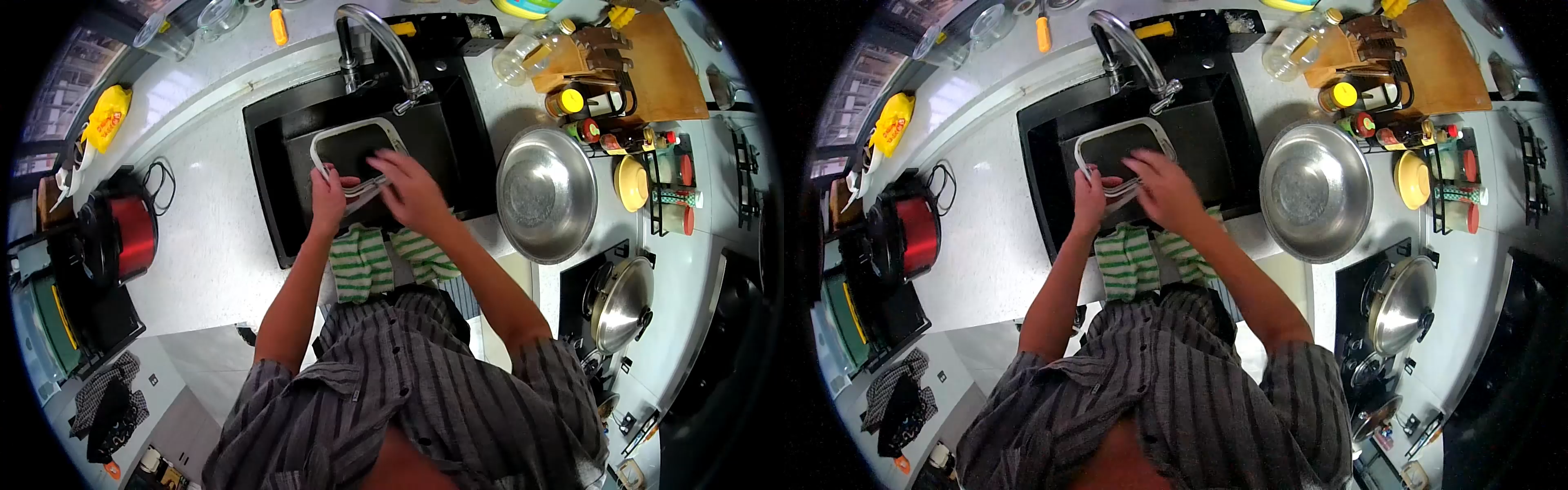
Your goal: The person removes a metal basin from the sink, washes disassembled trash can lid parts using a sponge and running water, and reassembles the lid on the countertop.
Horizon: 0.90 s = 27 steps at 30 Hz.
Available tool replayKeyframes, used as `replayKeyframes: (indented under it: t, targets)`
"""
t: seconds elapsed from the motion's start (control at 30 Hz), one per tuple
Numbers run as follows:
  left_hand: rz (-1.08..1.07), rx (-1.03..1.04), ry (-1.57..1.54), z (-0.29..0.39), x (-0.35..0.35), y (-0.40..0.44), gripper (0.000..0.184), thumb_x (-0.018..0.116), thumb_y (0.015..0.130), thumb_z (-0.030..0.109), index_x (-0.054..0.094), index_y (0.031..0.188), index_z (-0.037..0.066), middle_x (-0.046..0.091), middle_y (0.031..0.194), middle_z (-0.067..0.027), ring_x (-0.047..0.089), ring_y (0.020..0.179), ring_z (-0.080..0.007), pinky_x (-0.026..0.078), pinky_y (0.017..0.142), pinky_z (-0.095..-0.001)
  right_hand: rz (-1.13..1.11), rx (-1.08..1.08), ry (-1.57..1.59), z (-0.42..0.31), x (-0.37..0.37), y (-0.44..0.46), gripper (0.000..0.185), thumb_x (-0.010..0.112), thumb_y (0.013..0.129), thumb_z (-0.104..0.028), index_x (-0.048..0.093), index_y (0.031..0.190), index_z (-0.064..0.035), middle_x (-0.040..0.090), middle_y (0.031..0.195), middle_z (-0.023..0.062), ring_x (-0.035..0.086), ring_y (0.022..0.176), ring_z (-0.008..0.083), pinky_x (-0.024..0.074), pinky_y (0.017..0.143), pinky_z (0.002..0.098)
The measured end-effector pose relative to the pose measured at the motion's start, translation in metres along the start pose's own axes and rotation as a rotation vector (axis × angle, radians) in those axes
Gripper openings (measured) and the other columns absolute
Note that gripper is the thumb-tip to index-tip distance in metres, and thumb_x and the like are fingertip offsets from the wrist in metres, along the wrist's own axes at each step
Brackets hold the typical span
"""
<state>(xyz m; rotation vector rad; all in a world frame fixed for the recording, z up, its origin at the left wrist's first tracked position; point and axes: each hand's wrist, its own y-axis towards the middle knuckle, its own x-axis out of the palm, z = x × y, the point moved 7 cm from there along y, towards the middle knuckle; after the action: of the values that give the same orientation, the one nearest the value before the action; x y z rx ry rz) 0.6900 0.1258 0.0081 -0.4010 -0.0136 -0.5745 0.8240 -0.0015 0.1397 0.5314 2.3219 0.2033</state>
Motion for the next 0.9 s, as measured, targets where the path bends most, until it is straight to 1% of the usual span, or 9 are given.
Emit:
replayKeyframes:
  t: [0.1, 0.13, 0.33, 0.47, 0.57, 0.67, 0.7, 0.8, 0.9]
  targets:
    - [0.101, 0.297, 0.474, -0.009, 0.008, 0.0, 0.018, 0.04, 0.108, 0.017, 0.037, 0.12, 0.004, 0.07, 0.096, -0.0161, 0.07, 0.079, -0.0197, 0.056, 0.063, -0.0324, 0.151, -0.076, -0.261, 0.004, 0.034, 0.092, 0.064, 0.068, 0.081, -0.01, 0.047, 0.14, 0.0039, 0.039, 0.151, 0.025, 0.036, 0.141, 0.0439, 0.0332, 0.114, 0.0502]
    - [0.026, 0.045, 0.207, 0.005, 0.024, -0.013, 0.018, 0.038, 0.108, 0.017, 0.036, 0.121, 0.004, 0.07, 0.099, -0.016, 0.069, 0.081, -0.0185, 0.055, 0.065, -0.0308, 0.199, 0.008, -0.45, 0.022, 0.048, 0.114, 0.066, 0.068, 0.081, -0.013, 0.046, 0.14, 0.0076, 0.036, 0.152, 0.0259, 0.032, 0.143, 0.0444, 0.0306, 0.116, 0.0514]
    - [0.037, -0.016, 0.127, 0.006, 0.034, -0.021, 0.017, 0.036, 0.109, 0.016, 0.035, 0.122, 0.006, 0.067, 0.107, -0.0171, 0.07, 0.092, -0.0214, 0.055, 0.064, -0.031, 0.081, 0.295, -0.524, 0.084, 0.085, 0.143, 0.046, 0.051, 0.09, -0.012, 0.055, 0.131, 0.0076, 0.052, 0.139, 0.0223, 0.041, 0.137, 0.0397, 0.0364, 0.113, 0.0474]
    - [0.024, -0.136, -0.07, -0.01, 0.039, -0.016, 0.017, 0.036, 0.109, 0.016, 0.036, 0.122, 0.006, 0.061, 0.111, -0.0159, 0.07, 0.096, -0.0216, 0.055, 0.067, -0.0317, 0.015, 0.237, -0.54, 0.076, 0.085, 0.126, 0.043, 0.054, 0.089, -0.012, 0.056, 0.129, 0.0039, 0.051, 0.141, 0.0222, 0.043, 0.135, 0.0403, 0.0392, 0.11, 0.0486]
    - [0.022, -0.066, 0.169, -0.018, 0.035, -0.005, 0.017, 0.038, 0.108, 0.015, 0.037, 0.121, 0.005, 0.057, 0.111, -0.0146, 0.069, 0.101, -0.0233, 0.057, 0.071, -0.0338, 0.172, 0.112, -0.526, 0.05, 0.069, 0.107, 0.043, 0.053, 0.091, -0.014, 0.056, 0.13, 0.005, 0.045, 0.147, 0.0226, 0.036, 0.142, 0.0404, 0.036, 0.111, 0.0479]
    - [-0.099, 0.236, 0.004, -0.05, 0.036, 0.016, 0.017, 0.039, 0.108, 0.015, 0.038, 0.121, 0.004, 0.056, 0.108, -0.0142, 0.07, 0.099, -0.0254, 0.058, 0.075, -0.0358, 0.133, 0.042, -0.33, 0.006, 0.05, 0.051, 0.047, 0.063, 0.085, -0.012, 0.057, 0.129, 0.0018, 0.049, 0.143, 0.0224, 0.042, 0.137, 0.0405, 0.0365, 0.112, 0.0491]
    - [-0.093, 0.161, -0.023, -0.05, 0.04, 0.019, 0.018, 0.038, 0.108, 0.015, 0.038, 0.122, 0.004, 0.057, 0.107, -0.0151, 0.071, 0.097, -0.026, 0.058, 0.076, -0.0359, 0.123, 0.022, -0.223, -0.004, 0.034, 0.035, 0.048, 0.064, 0.084, -0.011, 0.057, 0.129, 0.001, 0.05, 0.142, 0.0225, 0.044, 0.135, 0.0406, 0.037, 0.111, 0.0491]
    - [-0.076, -0.041, -0.203, -0.02, 0.048, 0.008, 0.02, 0.037, 0.108, 0.015, 0.036, 0.124, 0.004, 0.064, 0.106, -0.0201, 0.072, 0.089, -0.0274, 0.058, 0.073, -0.0343, 0.216, 0.192, -0.232, 0.032, 0.002, -0.014, 0.042, 0.065, 0.083, -0.007, 0.06, 0.124, 0.0001, 0.058, 0.13, 0.0224, 0.054, 0.124, 0.0395, 0.0437, 0.106, 0.0462]
    - [-0.046, -0.014, -0.078, 0.009, 0.048, -0.01, 0.02, 0.037, 0.108, 0.016, 0.035, 0.124, 0.005, 0.068, 0.104, -0.0228, 0.072, 0.091, -0.0277, 0.059, 0.069, -0.0352, 0.195, 0.367, -0.14, 0.075, -0.021, -0.032, 0.035, 0.063, 0.084, -0.006, 0.062, 0.119, 0.0008, 0.063, 0.12, 0.0229, 0.059, 0.116, 0.04, 0.0463, 0.102, 0.0455]
